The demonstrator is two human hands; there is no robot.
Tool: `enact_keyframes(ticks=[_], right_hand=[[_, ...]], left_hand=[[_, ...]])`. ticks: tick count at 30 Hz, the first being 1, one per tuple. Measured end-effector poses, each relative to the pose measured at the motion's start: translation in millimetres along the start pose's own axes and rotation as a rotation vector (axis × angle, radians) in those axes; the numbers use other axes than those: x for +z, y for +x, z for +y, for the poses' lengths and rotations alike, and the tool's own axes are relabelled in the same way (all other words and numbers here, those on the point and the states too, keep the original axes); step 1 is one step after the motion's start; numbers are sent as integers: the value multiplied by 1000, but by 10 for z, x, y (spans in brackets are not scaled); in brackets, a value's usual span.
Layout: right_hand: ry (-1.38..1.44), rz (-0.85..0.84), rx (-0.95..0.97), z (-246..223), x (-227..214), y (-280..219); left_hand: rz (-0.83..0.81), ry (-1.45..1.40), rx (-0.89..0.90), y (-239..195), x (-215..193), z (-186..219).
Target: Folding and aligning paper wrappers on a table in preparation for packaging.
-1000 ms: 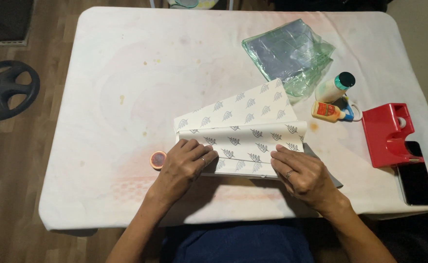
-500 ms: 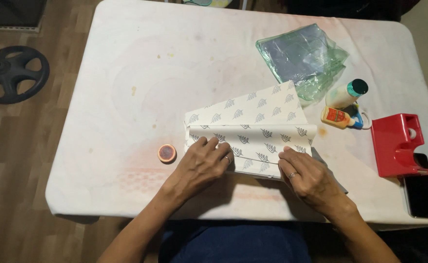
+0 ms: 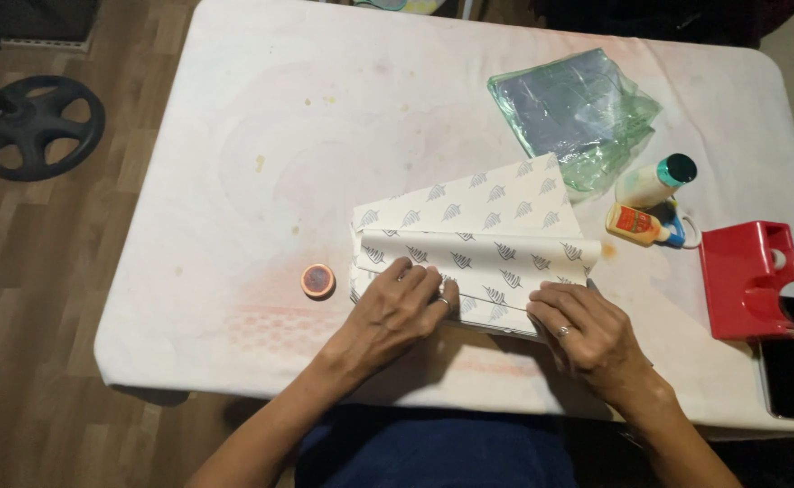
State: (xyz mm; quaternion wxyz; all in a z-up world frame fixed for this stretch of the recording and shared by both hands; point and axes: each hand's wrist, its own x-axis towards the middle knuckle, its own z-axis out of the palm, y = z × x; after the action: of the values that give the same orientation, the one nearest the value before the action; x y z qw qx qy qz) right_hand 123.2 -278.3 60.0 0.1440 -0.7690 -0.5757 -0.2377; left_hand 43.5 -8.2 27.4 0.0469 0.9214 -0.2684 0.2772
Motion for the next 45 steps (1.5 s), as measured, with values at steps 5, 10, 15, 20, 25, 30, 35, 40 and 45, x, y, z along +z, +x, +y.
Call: enact_keyframes(ticks=[5, 10, 15, 20, 25, 30, 35, 40, 45], right_hand=[[28, 10, 0, 24, 38, -113], [20, -33, 36, -24, 28, -150], [38, -56, 88, -64, -11, -104], [77, -275, 198, 39, -61, 236], [508, -125, -136, -68, 463, 1216], [438, -524, -326, -656, 1466, 1945], [383, -743, -320, -747, 1559, 2015], [420, -388, -205, -206, 347, 1843], [309, -631, 81, 162, 261, 1159]], left_hand=[[-67, 193, -66, -51, 56, 226], [84, 160, -165, 9, -105, 343], [-61, 77, -234, -77, 23, 443], [-120, 104, -265, -124, 136, 495], [-221, -13, -273, -141, 372, 511], [-39, -159, -311, -527, 846, 673], [133, -48, -348, -476, 743, 662], [189, -277, -329, -91, 177, 448], [-10, -47, -292, -172, 289, 486]])
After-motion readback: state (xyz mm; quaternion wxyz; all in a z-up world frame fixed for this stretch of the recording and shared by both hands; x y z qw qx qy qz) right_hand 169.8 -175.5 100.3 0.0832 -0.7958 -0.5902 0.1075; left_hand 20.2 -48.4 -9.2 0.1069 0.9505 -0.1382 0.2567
